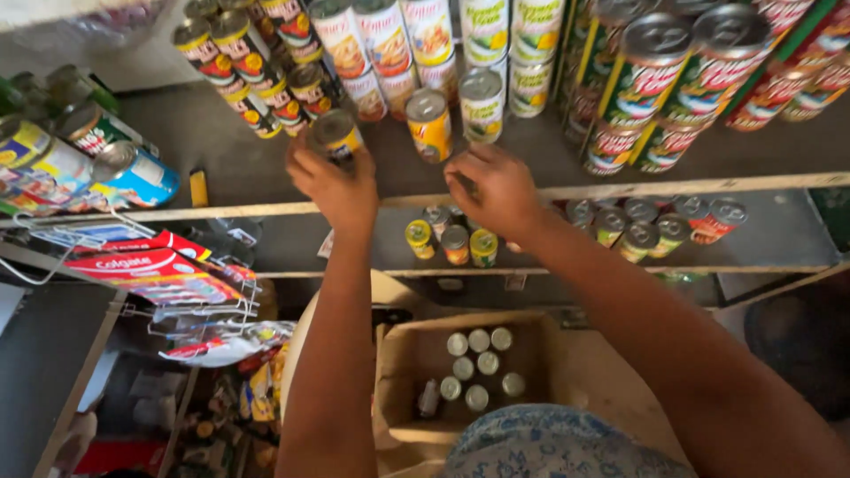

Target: Organizing and stocking various canned goods onto shelves from a cardboard box.

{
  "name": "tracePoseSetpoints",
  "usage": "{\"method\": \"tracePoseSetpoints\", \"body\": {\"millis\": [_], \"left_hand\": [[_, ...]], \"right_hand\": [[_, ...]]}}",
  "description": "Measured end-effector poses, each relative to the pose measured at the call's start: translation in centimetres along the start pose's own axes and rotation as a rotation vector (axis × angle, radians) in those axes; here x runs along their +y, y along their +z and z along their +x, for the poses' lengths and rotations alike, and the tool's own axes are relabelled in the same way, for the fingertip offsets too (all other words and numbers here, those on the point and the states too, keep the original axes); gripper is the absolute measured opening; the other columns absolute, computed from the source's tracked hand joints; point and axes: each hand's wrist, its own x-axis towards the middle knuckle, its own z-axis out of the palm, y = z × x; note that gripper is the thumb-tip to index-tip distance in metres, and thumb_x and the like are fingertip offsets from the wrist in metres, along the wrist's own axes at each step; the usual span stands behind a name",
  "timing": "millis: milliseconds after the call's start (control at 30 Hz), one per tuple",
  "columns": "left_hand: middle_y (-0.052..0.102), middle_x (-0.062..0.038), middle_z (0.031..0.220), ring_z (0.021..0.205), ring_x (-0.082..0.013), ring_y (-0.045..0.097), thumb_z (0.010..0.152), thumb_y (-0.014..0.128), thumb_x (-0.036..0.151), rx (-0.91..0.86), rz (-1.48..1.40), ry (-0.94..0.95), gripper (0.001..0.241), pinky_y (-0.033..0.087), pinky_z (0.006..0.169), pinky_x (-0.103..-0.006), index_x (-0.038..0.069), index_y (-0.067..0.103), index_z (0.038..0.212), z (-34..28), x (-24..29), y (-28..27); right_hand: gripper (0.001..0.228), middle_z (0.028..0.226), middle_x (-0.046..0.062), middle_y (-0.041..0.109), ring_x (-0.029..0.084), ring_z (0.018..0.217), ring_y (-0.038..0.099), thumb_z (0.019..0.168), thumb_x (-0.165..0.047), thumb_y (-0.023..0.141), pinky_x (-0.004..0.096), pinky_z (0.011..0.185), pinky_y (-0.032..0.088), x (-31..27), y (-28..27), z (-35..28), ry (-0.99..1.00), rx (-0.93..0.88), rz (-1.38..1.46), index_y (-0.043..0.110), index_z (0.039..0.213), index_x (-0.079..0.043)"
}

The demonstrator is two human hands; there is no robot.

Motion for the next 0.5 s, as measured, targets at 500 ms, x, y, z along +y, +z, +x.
{"method": "tracePoseSetpoints", "body": {"millis": [500], "left_hand": [[0.075, -0.017, 0.108, 0.096, -0.0393, 0.073, 0.078, 0.087, 0.039, -0.576, -0.107, -0.328, 0.082, 0.058, 0.081, -0.0513, 0.011, 0.043, 0.141, -1.6, 1.2, -0.4]], "right_hand": [[0.022, 0.089, 0.006, 0.070, 0.024, 0.073, 0.073, 0.088, -0.020, 0.078, 0.040, 0.063, 0.056, 0.6, 3.5, 0.1, 0.339, -0.153, 0.000, 0.069, 0.106, -0.010]]}}
